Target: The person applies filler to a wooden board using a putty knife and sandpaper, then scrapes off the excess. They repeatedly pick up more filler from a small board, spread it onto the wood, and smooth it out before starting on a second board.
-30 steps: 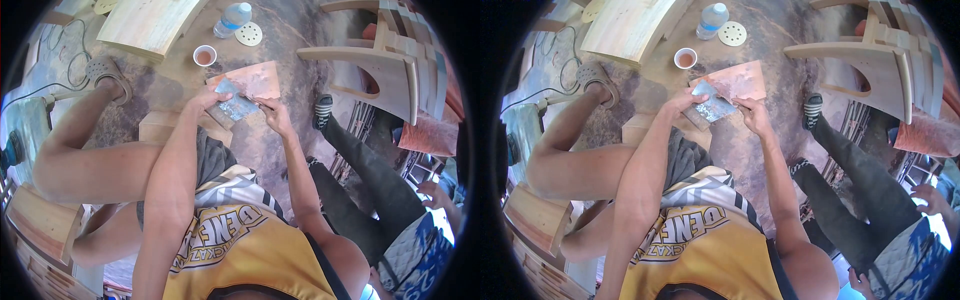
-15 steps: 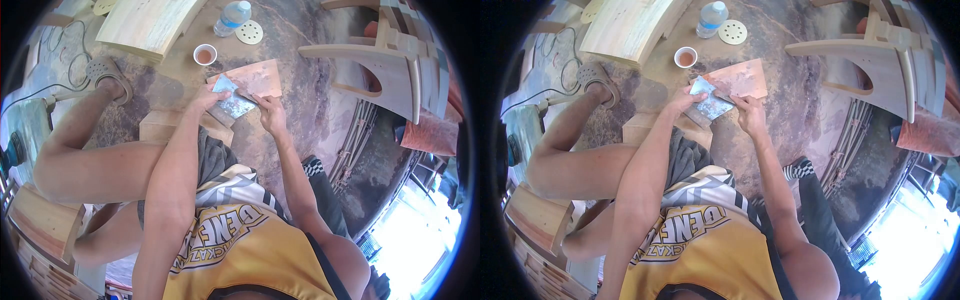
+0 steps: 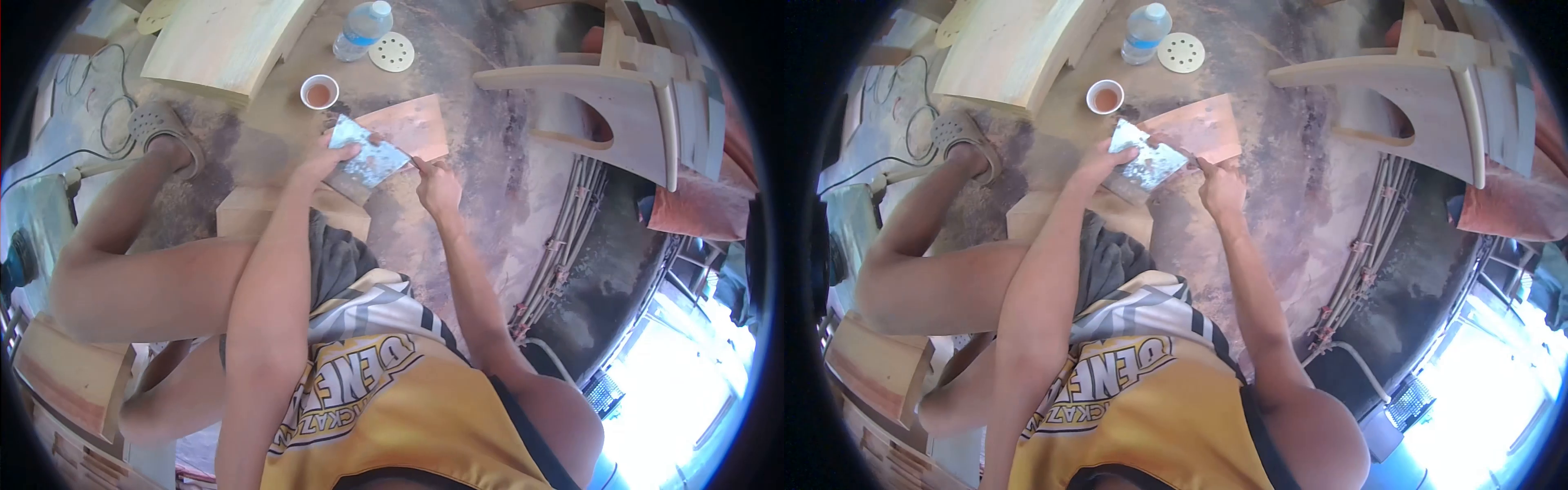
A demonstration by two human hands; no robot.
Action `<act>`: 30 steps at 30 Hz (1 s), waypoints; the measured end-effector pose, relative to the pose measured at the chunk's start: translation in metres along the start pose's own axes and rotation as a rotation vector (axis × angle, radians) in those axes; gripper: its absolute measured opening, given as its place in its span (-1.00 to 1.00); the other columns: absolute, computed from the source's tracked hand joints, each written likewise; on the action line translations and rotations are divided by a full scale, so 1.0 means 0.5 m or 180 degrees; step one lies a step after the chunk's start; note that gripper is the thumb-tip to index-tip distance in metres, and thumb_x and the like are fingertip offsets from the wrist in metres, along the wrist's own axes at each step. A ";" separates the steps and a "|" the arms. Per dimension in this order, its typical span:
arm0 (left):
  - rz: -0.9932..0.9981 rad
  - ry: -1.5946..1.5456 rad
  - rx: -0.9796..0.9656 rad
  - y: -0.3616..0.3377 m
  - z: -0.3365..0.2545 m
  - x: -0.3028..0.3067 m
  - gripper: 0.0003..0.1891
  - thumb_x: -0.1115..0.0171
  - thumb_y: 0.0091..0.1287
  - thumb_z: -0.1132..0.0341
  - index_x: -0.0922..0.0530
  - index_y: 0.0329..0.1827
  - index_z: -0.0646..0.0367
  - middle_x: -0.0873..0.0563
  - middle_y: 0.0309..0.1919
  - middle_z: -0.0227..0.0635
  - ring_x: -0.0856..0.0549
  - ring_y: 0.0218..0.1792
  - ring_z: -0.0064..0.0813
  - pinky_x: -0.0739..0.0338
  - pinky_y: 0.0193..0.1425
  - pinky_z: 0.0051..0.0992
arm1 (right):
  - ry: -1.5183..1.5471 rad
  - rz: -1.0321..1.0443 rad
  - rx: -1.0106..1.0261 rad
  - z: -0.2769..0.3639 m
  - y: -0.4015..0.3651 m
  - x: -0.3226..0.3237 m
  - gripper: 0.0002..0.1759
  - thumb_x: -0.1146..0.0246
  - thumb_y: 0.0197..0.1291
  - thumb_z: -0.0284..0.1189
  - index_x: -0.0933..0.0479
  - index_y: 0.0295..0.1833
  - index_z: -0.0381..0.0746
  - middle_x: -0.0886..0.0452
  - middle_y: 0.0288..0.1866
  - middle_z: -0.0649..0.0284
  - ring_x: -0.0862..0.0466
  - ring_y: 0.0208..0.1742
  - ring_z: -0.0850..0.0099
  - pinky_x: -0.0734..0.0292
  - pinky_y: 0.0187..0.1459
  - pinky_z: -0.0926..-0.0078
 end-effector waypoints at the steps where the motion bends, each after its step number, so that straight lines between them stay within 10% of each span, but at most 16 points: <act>1: -0.0106 0.0245 0.0038 -0.004 0.001 0.005 -0.63 -0.40 0.25 0.26 -0.62 0.09 0.18 -0.73 -0.08 -0.34 -0.66 -0.04 -0.53 -0.49 0.11 -0.44 | 0.0437 -0.0049 -0.0132 0.001 -0.001 0.014 -0.60 -0.17 0.16 -0.51 -0.66 0.09 0.07 -0.59 -0.25 0.12 -0.62 -0.10 0.11 -0.53 -0.06 0.19; 11: -0.0657 0.1068 0.0205 0.024 0.042 0.038 -0.68 -0.22 0.32 0.33 -0.59 0.11 0.23 -0.72 -0.02 -0.22 -0.67 0.00 -0.40 -0.49 0.11 -0.36 | -0.0128 0.0834 0.0320 0.114 -0.042 0.025 -0.50 -0.15 0.30 -0.31 -0.39 0.36 0.18 -0.41 0.13 -0.17 -0.57 0.00 -0.16 -0.47 0.00 -0.18; 17: -0.0356 0.1801 0.0089 0.021 0.049 0.036 -0.64 -0.28 0.16 0.31 -0.63 -0.01 0.32 -0.73 -0.10 -0.01 -0.71 -0.02 -0.17 -0.54 0.05 -0.29 | 0.0119 0.1439 0.0018 0.160 -0.023 -0.034 -0.56 -0.11 0.32 -0.32 -0.40 0.32 0.01 -0.44 0.16 -0.40 -0.51 0.15 -0.26 -0.48 0.09 -0.07; 30: 0.0203 0.1965 0.1609 0.002 0.126 0.069 -0.62 -0.28 0.12 0.25 -0.59 -0.01 0.22 -0.66 -0.03 -0.22 -0.65 -0.08 -0.31 -0.54 -0.02 -0.33 | 0.0508 0.1499 -0.0263 0.062 0.028 -0.151 -0.68 -0.12 0.23 -0.30 -0.60 0.02 -0.19 -0.66 -0.09 -0.12 -0.63 0.00 -0.10 -0.50 0.06 0.00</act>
Point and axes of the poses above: each hand's wrist, its own y-axis towards the middle knuckle, its own x-axis out of the back of the hand, z = x × y, the point moved 4 cm from there along y, towards the middle knuckle
